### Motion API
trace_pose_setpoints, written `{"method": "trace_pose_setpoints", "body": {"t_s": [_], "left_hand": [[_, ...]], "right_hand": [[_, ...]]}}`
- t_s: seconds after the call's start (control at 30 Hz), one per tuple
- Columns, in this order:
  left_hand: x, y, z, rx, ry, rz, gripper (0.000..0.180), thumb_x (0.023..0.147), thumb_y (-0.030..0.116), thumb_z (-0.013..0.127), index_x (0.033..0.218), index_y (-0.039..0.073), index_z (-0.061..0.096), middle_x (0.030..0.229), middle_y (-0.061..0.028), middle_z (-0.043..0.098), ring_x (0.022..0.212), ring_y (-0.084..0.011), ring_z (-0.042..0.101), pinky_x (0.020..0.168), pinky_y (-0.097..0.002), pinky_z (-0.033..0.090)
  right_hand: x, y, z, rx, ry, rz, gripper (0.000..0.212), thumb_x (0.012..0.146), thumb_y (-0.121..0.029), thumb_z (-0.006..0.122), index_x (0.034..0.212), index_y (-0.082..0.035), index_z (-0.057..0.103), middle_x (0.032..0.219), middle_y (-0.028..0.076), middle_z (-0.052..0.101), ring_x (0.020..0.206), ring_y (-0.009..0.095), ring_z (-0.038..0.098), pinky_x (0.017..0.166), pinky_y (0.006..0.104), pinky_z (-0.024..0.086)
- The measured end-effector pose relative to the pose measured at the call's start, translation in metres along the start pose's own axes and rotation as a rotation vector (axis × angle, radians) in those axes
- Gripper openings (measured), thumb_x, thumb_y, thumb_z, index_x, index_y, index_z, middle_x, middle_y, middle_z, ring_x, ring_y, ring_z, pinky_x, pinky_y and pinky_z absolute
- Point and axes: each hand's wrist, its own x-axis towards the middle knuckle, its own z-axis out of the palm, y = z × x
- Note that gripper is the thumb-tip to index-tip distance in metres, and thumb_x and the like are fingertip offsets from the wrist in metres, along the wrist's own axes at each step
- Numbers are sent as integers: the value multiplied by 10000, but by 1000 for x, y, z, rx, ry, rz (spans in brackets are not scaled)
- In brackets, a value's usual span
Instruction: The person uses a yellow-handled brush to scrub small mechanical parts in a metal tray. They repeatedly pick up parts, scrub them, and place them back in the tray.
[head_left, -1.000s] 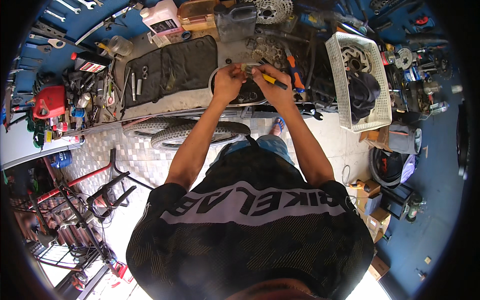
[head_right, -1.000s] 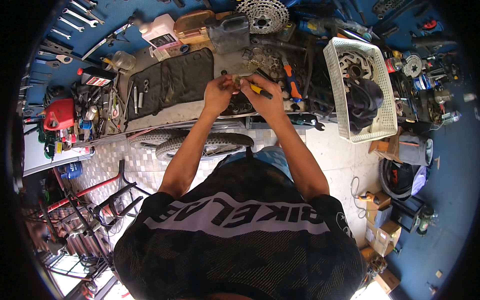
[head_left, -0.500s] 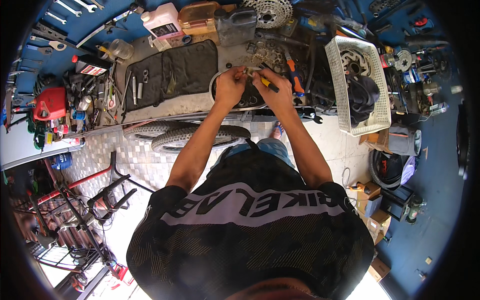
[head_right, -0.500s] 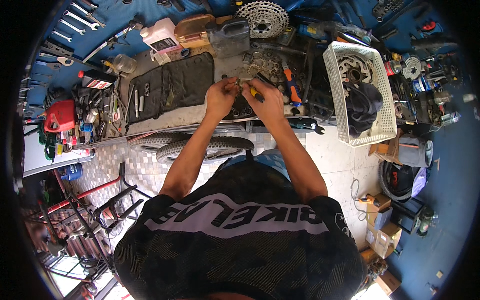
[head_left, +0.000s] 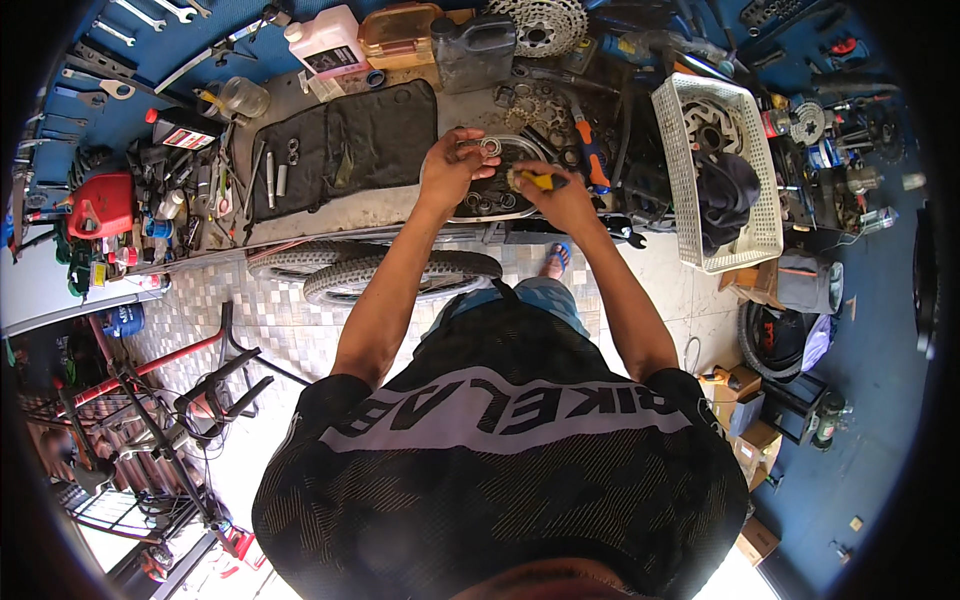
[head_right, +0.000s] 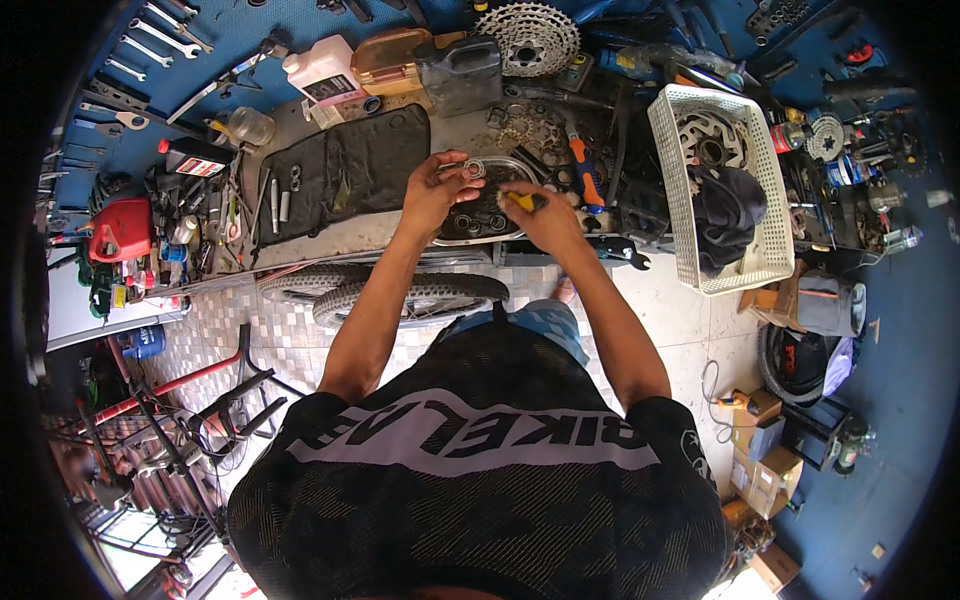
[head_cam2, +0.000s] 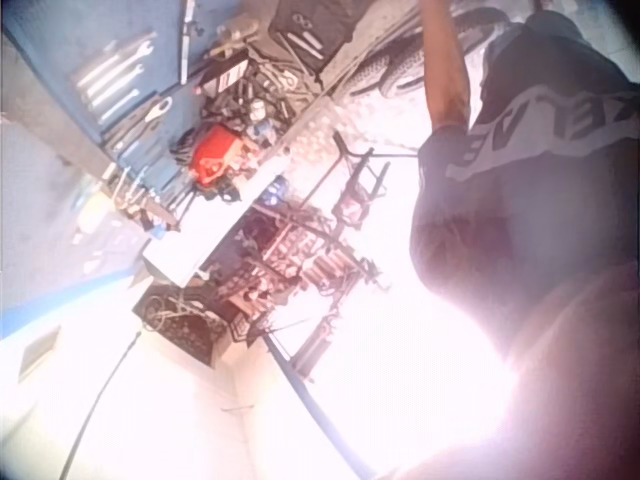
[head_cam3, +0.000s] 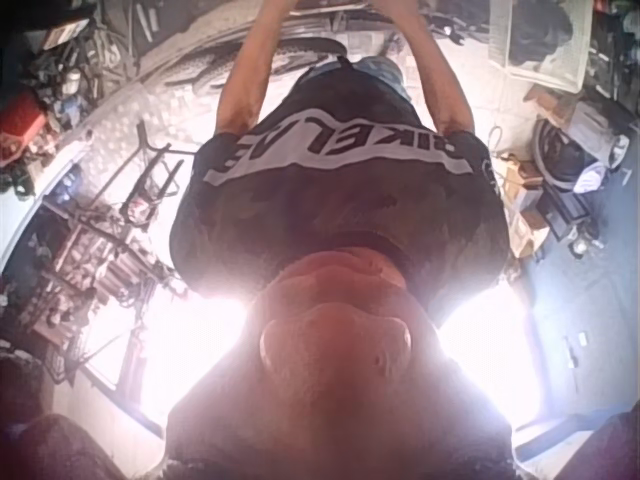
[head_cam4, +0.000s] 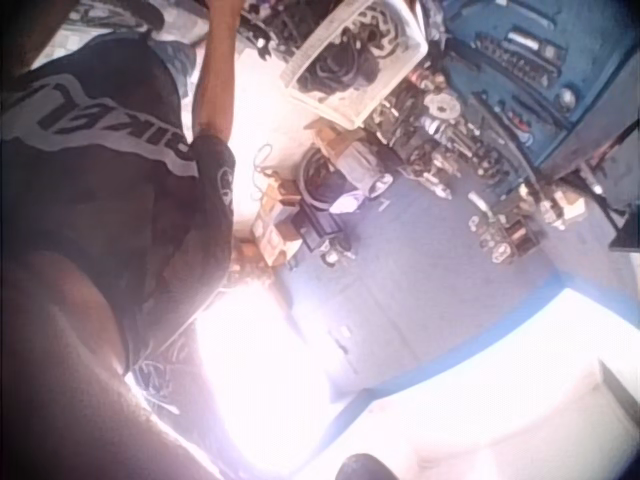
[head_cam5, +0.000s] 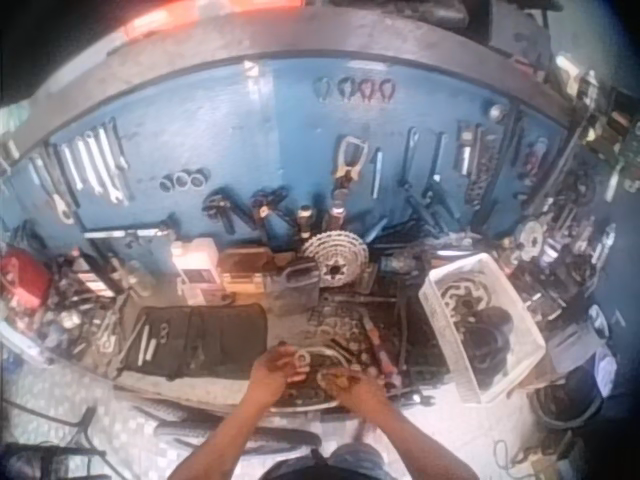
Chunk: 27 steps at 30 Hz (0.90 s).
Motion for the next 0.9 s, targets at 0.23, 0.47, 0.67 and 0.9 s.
{"method": "trace_pose_setpoints", "body": {"t_s": [0.23,0.47,0.67,0.9], "left_hand": [[6,-18,-12,89,39,-4,286,1046,-29,603,1331,-49,591,1205,-175,702,1048,-286,775,854,-362,663],[-2,-23,-3,61,49,-6,206,1045,4,651,1244,-47,659,1157,-124,721,1029,-252,773,863,-339,673],[-6,-16,-3,100,74,-22,203,1043,39,682,1224,-54,671,1113,-105,720,935,-186,756,867,-335,680],[0,-16,-4,194,64,13,182,1044,39,681,1188,-72,693,1096,-126,729,926,-197,768,816,-323,686]], "right_hand": [[10,15,-3,1,12,36,354,981,-390,768,941,-39,737,770,123,750,681,273,722,677,424,572],[25,-4,8,282,56,267,435,994,-443,765,882,-26,711,725,78,726,632,178,669,634,365,521],[21,-27,-2,112,64,17,373,991,-351,796,897,3,724,725,72,695,664,141,645,633,326,498],[23,-25,-9,101,65,-189,188,949,-184,827,961,-5,767,849,111,746,754,247,709,730,335,549]]}}
